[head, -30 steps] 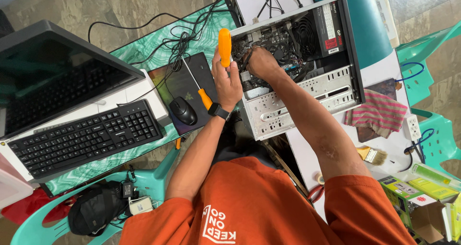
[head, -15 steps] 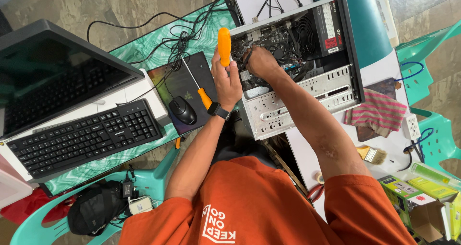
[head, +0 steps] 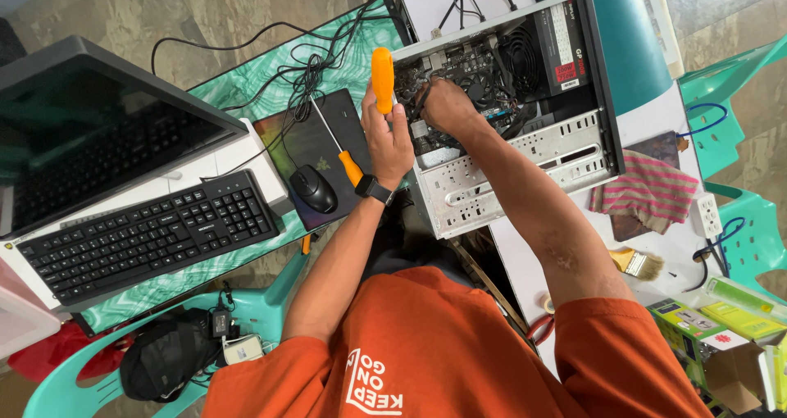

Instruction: The person unplugs cables from the rear of a desktop computer, carries the case to a workbench, and opens its side panel. They use a screwdriver to work on components inside the case, then press keys on the keyboard to test the machine before resuming work inside the case.

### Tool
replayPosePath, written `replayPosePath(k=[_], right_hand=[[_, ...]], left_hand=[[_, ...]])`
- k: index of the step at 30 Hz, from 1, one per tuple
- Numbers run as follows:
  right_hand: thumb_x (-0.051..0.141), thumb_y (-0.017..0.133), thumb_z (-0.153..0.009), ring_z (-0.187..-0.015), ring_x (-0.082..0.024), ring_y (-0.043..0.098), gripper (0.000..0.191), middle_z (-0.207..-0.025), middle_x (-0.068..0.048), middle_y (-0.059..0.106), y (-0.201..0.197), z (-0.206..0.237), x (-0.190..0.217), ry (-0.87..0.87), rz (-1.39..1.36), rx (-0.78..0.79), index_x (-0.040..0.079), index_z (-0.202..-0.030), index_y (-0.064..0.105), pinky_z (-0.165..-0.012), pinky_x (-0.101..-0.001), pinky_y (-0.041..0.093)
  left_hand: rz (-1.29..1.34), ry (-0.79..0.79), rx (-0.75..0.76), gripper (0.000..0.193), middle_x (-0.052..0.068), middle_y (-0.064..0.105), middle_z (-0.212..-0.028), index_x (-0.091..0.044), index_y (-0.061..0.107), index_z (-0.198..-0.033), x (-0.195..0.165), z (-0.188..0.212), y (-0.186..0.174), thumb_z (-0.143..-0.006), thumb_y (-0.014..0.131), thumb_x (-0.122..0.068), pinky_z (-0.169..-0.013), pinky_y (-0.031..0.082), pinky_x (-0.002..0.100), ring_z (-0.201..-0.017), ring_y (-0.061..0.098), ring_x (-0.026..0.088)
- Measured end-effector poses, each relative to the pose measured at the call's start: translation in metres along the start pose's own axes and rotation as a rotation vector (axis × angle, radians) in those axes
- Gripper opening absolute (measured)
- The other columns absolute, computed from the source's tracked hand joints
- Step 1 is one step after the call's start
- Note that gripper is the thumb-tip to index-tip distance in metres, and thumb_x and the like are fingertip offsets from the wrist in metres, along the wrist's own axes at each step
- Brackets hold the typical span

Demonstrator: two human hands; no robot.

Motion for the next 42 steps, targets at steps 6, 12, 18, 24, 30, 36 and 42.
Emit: replayPosePath(k=[6,12,18,24,30,36,42], right_hand=[[0.007,0.062,-0.084,-0.082,-0.049,0.066,0.013,-0.089,-0.03,0.066,-0.002,0.003,-0.001,0.068,-0.13,-0.017,-0.004,-0.087,0.068,-0.072,-0.0545,0.054],[0.004,0.06,-0.079,-0.087,-0.049,0.066,0.014,-0.085,-0.03,0.068,-0.004,0.003,0.0,0.166,-0.297,0.059,-0.001,-0.085,0.072,-0.078,-0.0529,0.056],[0.001,0.06,-0.075,-0.09,-0.05,0.066,0.019,-0.086,-0.031,0.068,-0.002,0.004,-0.005,0.235,-0.288,0.079,0.0,-0.089,0.074,-0.085,-0.052,0.054],[0.004,0.061,-0.086,-0.094,-0.05,0.065,0.014,-0.091,-0.032,0.067,-0.002,0.001,-0.008,0.228,-0.355,-0.074,-0.006,-0.09,0.07,-0.078,-0.0535,0.054],[0.003,0.059,-0.089,-0.081,-0.046,0.07,0.011,-0.083,-0.029,0.069,-0.01,0.003,-0.016,0.383,-0.569,-0.128,-0.007,-0.092,0.06,-0.076,-0.0502,0.055],[-0.003,0.056,-0.086,-0.096,-0.047,0.068,0.014,-0.092,-0.029,0.07,-0.002,0.004,-0.016,0.221,-0.444,-0.102,-0.005,-0.09,0.069,-0.081,-0.0497,0.053],[-0.008,0.053,-0.078,-0.098,-0.043,0.069,0.026,-0.097,-0.026,0.072,0.008,0.004,-0.016,0.143,-0.482,-0.005,0.0,-0.093,0.073,-0.086,-0.0466,0.054]], left_hand=[[-0.023,0.022,0.0,0.022,0.025,0.044,-0.157,0.004,0.053,-0.118,-0.001,0.001,0.0,-0.109,0.053,-0.016,-0.094,0.051,0.039,-0.124,0.057,0.035],[-0.019,-0.042,0.008,0.028,0.024,0.046,-0.154,0.005,0.053,-0.125,-0.001,0.003,0.0,-0.106,0.053,-0.015,-0.093,0.048,0.041,-0.106,0.058,0.032],[-0.056,0.013,-0.004,0.019,0.023,0.046,-0.155,0.002,0.053,-0.118,-0.004,0.004,0.0,-0.107,0.054,-0.013,-0.099,0.044,0.044,-0.113,0.057,0.034],[-0.061,0.042,-0.011,0.017,0.021,0.048,-0.154,0.0,0.053,-0.116,-0.003,0.006,0.0,-0.109,0.054,-0.015,-0.101,0.045,0.044,-0.115,0.057,0.034],[-0.059,-0.024,0.001,0.026,0.022,0.048,-0.153,0.004,0.053,-0.124,0.001,0.007,0.0,-0.106,0.054,-0.016,-0.098,0.045,0.043,-0.102,0.058,0.031],[-0.069,0.031,-0.011,0.024,0.021,0.047,-0.154,0.003,0.053,-0.124,0.003,0.009,0.001,-0.108,0.053,-0.015,-0.101,0.045,0.043,-0.113,0.058,0.033],[-0.049,-0.005,0.002,0.029,0.021,0.049,-0.15,0.003,0.052,-0.129,0.003,0.01,0.0,-0.107,0.053,-0.015,-0.1,0.043,0.042,-0.106,0.057,0.03]])
Point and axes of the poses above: each hand's wrist, its own z-axis away from the middle knuckle, its own y-axis out of the palm, x = y × z, the point moved 3 cm from there along -z, towards the middle knuckle
